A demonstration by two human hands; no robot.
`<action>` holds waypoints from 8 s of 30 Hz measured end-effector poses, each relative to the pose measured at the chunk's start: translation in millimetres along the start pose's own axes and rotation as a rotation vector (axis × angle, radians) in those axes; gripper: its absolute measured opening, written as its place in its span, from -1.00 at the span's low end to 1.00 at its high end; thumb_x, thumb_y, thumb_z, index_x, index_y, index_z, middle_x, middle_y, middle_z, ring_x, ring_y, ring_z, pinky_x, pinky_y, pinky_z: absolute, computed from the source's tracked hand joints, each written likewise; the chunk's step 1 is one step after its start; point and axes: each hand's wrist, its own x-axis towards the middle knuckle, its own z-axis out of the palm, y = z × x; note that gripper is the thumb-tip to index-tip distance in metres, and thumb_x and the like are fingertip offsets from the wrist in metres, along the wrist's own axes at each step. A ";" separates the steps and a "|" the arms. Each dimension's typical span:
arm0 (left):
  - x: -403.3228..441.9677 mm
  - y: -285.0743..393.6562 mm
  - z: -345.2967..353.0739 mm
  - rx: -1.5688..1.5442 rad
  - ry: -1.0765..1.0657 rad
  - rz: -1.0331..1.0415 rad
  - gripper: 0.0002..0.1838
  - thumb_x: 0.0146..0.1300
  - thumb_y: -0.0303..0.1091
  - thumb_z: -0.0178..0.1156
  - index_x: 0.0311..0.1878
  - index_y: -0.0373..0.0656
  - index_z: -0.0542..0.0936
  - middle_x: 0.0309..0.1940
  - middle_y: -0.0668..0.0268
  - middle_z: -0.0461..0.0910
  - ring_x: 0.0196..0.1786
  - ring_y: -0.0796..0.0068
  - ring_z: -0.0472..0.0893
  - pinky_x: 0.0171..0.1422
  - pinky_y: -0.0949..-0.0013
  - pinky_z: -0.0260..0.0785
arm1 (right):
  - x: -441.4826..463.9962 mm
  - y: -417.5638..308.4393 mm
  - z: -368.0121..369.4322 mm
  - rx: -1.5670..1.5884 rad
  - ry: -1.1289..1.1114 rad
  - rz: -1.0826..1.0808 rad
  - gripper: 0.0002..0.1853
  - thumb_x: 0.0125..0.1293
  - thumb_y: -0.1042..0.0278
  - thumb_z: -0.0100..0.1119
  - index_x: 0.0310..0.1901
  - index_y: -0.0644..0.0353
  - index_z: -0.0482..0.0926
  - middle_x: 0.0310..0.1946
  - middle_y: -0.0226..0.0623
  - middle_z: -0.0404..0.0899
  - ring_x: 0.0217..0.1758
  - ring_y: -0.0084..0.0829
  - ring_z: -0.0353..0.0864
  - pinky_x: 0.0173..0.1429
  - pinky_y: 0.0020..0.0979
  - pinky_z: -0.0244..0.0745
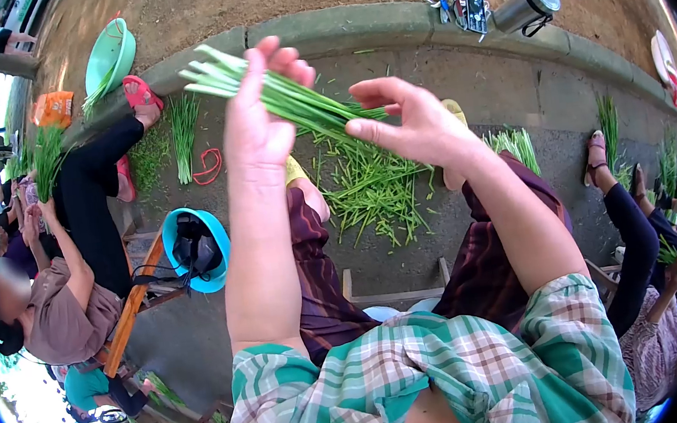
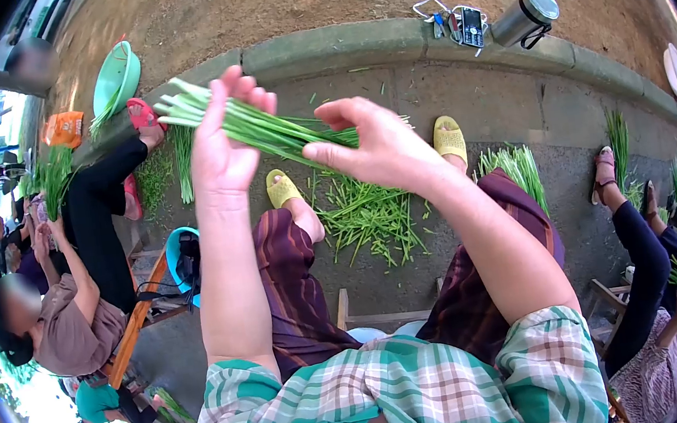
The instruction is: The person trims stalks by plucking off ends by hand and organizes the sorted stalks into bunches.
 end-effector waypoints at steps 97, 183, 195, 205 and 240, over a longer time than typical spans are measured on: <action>-94.4 -85.9 30.6 1.574 -0.701 -0.035 -0.69 0.07 -0.35 0.16 -0.09 -0.20 0.52 -0.49 0.36 0.38 -0.42 0.45 0.56 -0.35 0.38 0.43 | 82.4 340.4 68.8 0.020 -0.220 0.744 -0.57 0.43 0.03 -0.05 -0.16 0.36 0.46 -0.30 0.07 0.62 -0.21 0.07 0.62 -0.01 -0.10 0.54; -26.5 -10.7 37.5 0.601 0.249 0.140 -0.75 0.20 -0.26 0.41 -0.17 -0.21 0.67 -0.40 0.43 0.63 -0.58 0.76 0.41 -0.55 0.59 0.21 | 28.4 -24.0 -1.0 0.309 0.234 0.106 -0.74 0.39 0.23 0.21 -0.20 0.31 0.66 -0.44 -0.43 0.66 -0.39 -0.70 0.52 -0.25 -0.57 0.42; -13.9 41.8 -10.5 0.320 0.320 0.233 -0.72 0.18 -0.35 0.42 -0.13 -0.26 0.59 -0.33 0.25 0.63 -0.55 0.69 0.39 -0.52 0.52 0.28 | 26.1 -18.8 -21.6 0.604 0.263 0.191 -0.71 0.43 0.10 0.15 -0.12 0.18 0.64 -0.51 -0.64 0.38 -0.52 -0.78 0.26 -0.42 -0.66 0.21; -12.9 53.6 -23.5 0.280 0.307 0.196 -0.70 0.24 -0.31 0.37 -0.03 -0.23 0.61 -0.29 0.39 0.55 -0.49 0.72 0.35 -0.47 0.58 0.24 | 22.3 -26.9 -19.9 0.455 0.150 0.319 -0.70 0.33 0.05 0.28 -0.19 0.15 0.68 -0.54 -0.65 0.49 -0.59 -0.80 0.26 -0.50 -0.65 0.15; -10.0 59.6 -27.8 0.111 0.309 0.301 -0.77 0.27 -0.37 0.34 -0.05 -0.17 0.59 -0.28 0.33 0.60 -0.51 0.71 0.39 -0.46 0.58 0.26 | 19.8 -19.6 -2.8 0.610 0.215 0.336 -0.81 0.24 0.19 0.39 -0.24 0.08 0.66 -0.49 -0.62 0.54 -0.51 -0.79 0.35 -0.50 -0.66 0.18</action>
